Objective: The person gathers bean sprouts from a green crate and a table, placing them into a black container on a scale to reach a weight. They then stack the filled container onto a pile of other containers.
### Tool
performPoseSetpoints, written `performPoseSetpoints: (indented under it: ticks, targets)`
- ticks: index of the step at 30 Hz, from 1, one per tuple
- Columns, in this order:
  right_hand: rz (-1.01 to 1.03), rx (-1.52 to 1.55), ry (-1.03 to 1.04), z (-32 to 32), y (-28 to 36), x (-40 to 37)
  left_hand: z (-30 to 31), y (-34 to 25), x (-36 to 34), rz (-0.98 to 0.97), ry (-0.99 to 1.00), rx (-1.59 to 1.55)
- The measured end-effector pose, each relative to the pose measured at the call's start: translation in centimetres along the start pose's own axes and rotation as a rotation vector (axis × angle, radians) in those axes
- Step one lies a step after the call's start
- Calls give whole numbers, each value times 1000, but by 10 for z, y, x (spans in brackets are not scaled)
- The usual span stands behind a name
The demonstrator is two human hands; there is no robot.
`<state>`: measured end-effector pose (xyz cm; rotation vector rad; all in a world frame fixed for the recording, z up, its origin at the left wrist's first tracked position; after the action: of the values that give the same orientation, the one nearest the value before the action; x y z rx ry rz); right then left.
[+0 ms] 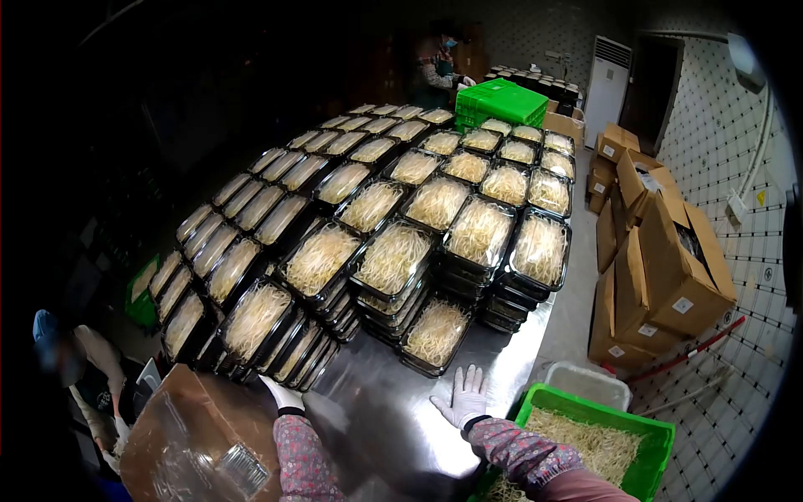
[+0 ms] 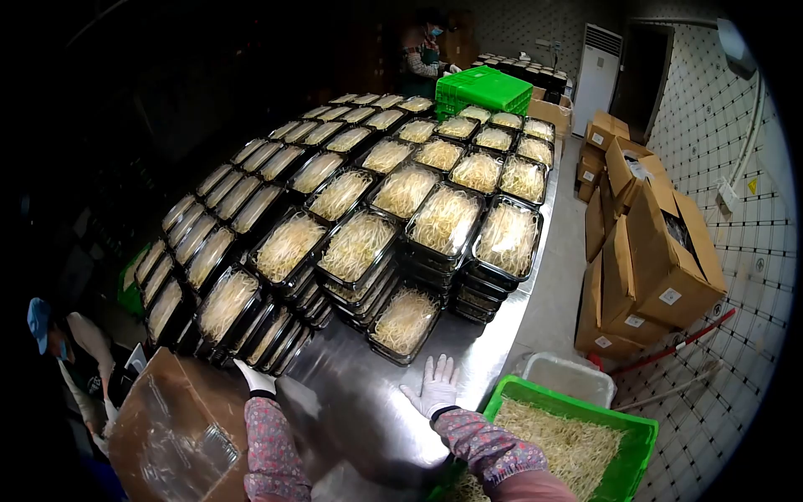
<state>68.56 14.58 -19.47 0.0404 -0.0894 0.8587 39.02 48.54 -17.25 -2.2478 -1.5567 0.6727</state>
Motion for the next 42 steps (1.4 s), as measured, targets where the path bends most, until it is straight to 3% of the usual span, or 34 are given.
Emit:
performPoseSetpoints:
  ticks: [6,15,18,19,22,25,26,29,31,35,39,42]
  targets:
    - [-14,31,36,6,1,1,-43,43,21,65,-41,10]
    - [-19,18,41,2,0,3,-116,119,68,131,57,102]
    - [-10,0,54,11,0,4,-147,142,71,286,90,189]
    - [-14,40,80,13,1,5,-141,160,87,146,-9,283]
    - [-1,18,90,11,2,7,-127,188,131,240,41,245]
    - [-3,22,85,11,2,7,-124,189,131,150,-219,342]
    - [-4,25,88,11,2,7,-120,190,134,183,-94,337]
    - [-2,20,86,13,2,7,-146,172,95,253,122,262]
    - [-5,45,59,16,2,7,-132,165,80,296,-142,302]
    - [-31,67,10,11,2,5,-100,154,27,256,-140,284]
    - [-56,62,-25,11,1,1,-112,131,-114,188,27,193]
    - [-53,108,28,4,-5,3,-103,125,-214,242,102,224]
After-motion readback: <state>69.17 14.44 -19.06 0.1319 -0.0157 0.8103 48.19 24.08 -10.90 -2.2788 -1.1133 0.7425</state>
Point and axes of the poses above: each hand's wrist, its own x-axis towards the middle knuckle, its own z-axis out of the back of the hand, y = z × x, the point moved 4 cm from there along x, towards the middle knuckle, and after that the axes turned 12 degrees about -x, right-handed, at the moved point
